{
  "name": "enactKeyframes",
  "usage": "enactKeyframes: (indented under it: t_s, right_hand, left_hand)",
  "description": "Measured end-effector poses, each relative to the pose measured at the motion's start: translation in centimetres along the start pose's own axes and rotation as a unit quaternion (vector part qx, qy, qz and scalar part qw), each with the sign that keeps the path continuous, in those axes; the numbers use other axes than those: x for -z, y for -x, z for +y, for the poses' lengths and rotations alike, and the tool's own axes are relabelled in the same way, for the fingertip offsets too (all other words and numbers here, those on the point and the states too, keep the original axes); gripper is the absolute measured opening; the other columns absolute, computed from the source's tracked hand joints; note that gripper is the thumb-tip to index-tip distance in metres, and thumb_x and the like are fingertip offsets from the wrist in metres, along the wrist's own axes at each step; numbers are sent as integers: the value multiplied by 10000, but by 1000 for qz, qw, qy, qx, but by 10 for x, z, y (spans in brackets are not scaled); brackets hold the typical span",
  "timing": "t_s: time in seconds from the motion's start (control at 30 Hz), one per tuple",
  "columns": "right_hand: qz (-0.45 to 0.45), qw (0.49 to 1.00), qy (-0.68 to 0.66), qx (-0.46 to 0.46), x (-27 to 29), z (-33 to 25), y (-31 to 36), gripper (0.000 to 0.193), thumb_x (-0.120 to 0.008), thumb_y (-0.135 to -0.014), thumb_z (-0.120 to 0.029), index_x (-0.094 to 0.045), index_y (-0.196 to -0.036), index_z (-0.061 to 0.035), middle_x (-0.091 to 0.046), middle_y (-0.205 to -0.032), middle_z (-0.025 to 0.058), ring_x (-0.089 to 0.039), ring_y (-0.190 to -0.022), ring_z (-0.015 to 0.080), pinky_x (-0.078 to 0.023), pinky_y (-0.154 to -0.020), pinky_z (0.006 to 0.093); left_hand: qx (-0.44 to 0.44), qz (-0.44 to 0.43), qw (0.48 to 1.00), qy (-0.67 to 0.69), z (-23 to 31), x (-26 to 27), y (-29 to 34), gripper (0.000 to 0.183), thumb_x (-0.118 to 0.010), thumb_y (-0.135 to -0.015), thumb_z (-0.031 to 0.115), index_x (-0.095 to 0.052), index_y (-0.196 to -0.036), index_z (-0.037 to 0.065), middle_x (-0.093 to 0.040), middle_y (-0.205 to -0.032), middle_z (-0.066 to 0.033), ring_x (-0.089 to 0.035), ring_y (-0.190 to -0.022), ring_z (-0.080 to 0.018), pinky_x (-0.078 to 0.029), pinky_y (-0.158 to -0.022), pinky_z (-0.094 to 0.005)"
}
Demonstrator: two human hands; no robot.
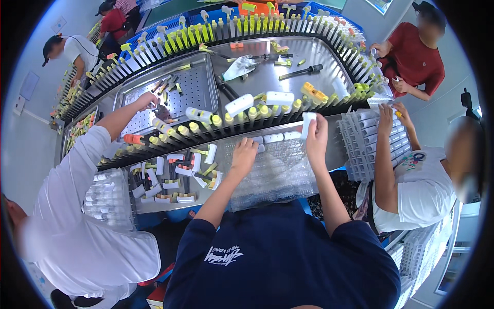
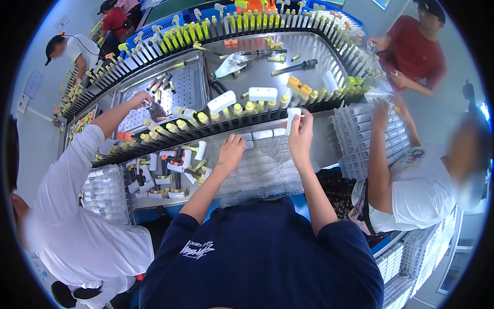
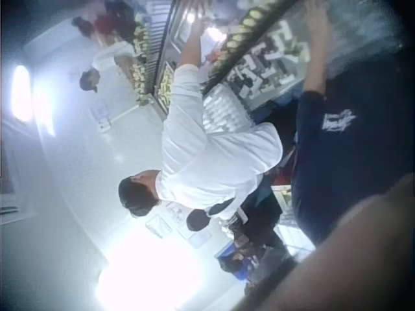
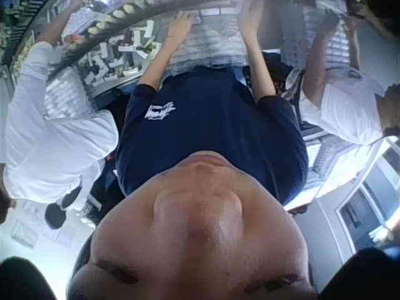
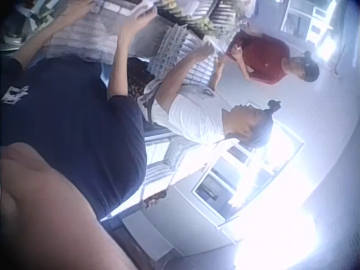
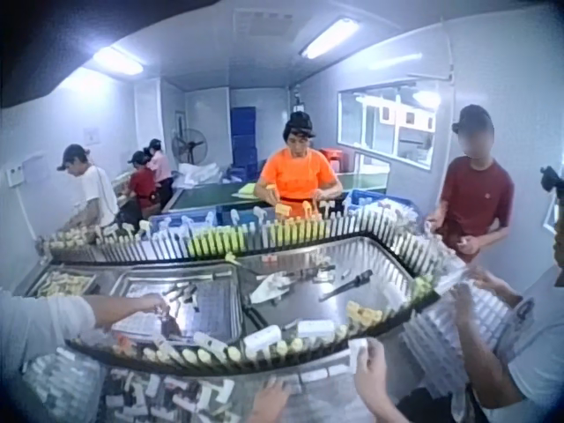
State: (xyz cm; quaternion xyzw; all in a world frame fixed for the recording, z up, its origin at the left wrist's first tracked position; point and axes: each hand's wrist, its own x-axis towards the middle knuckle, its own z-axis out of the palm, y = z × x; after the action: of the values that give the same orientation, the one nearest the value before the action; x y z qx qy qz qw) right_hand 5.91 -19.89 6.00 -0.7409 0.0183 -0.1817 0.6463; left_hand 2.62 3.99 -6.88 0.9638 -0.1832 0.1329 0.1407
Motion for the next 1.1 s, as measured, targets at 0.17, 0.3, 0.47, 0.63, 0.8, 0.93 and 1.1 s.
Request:
enactKeyframes:
  t_s: [0.17, 0.3, 0.47, 0.63, 0.8, 0.93, 1.1]
  right_hand:
    - [60, 995, -76, -15, -25, -2, -35, 429, -486, -1165, -239, -478, -1435, 95, -722, -1133, 187, -797, -938, 234, -606, -812, 333]
    - [53, 995, 82, 37, -48, -17, -58, 430, -518, -1141, -236, -526, -1396, 110, -730, -1150, 276, -766, -1017, 367, -584, -870, 435]
    - [-58, 918, 347, 182, -87, -53, -65, 331, -535, -1104, -216, -555, -1263, 73, -679, -1092, 309, -703, -973, 508, -581, -847, 551]
    - [-97, 803, 557, 189, -151, -49, -33, 447, -633, -1017, -204, -508, -1384, 18, -679, -1030, 146, -769, -894, 317, -629, -678, 432]
    - [-136, 811, 486, 296, -165, -63, -10, 586, -632, -958, -206, -524, -1486, 23, -662, -1225, 139, -650, -1213, 316, -552, -1050, 482]
    - [-198, 822, 348, 404, -142, -58, 31, 482, -648, -963, -180, -593, -1415, -22, -566, -1479, 201, -422, -1517, 417, -220, -1293, 650]
    - [-224, 884, 247, 328, -91, -29, 89, 497, -708, -908, -95, -591, -1382, -3, -556, -1470, 218, -474, -1460, 422, -330, -1249, 603]
  left_hand:
    - [-38, -8, 996, -74, -1, -3, 1, 195, -684, -875, 127, -706, -1055, 55, -676, -1105, -100, -629, -1122, -271, -512, -938, -429]
    - [-36, 16, 997, -68, -2, 5, 5, 241, -683, -878, 121, -669, -1107, 49, -684, -1058, -130, -652, -1062, -288, -509, -925, -437]
    - [67, 82, 984, 140, 16, 75, 9, 239, -663, -976, 149, -640, -1177, 23, -721, -1081, -185, -694, -978, -355, -542, -881, -485]
    - [141, 229, 911, 312, 13, 131, 15, 306, -600, -1093, 182, -626, -1343, 8, -731, -1083, -167, -676, -726, -218, -565, -660, -392]
    - [140, 237, 846, 456, 27, 210, -14, 367, -536, -1152, 178, -569, -1453, -29, -658, -1231, -101, -626, -831, -85, -543, -707, -258]
    - [1, 252, 910, 328, 36, 236, -71, 346, -623, -1083, 99, -588, -1410, -8, -658, -1298, -132, -660, -1150, -244, -531, -996, -375]
    - [-167, 172, 954, 182, 46, 220, -160, 388, -714, -961, 100, -634, -1337, 48, -672, -1290, -166, -585, -1267, -399, -467, -1088, -463]
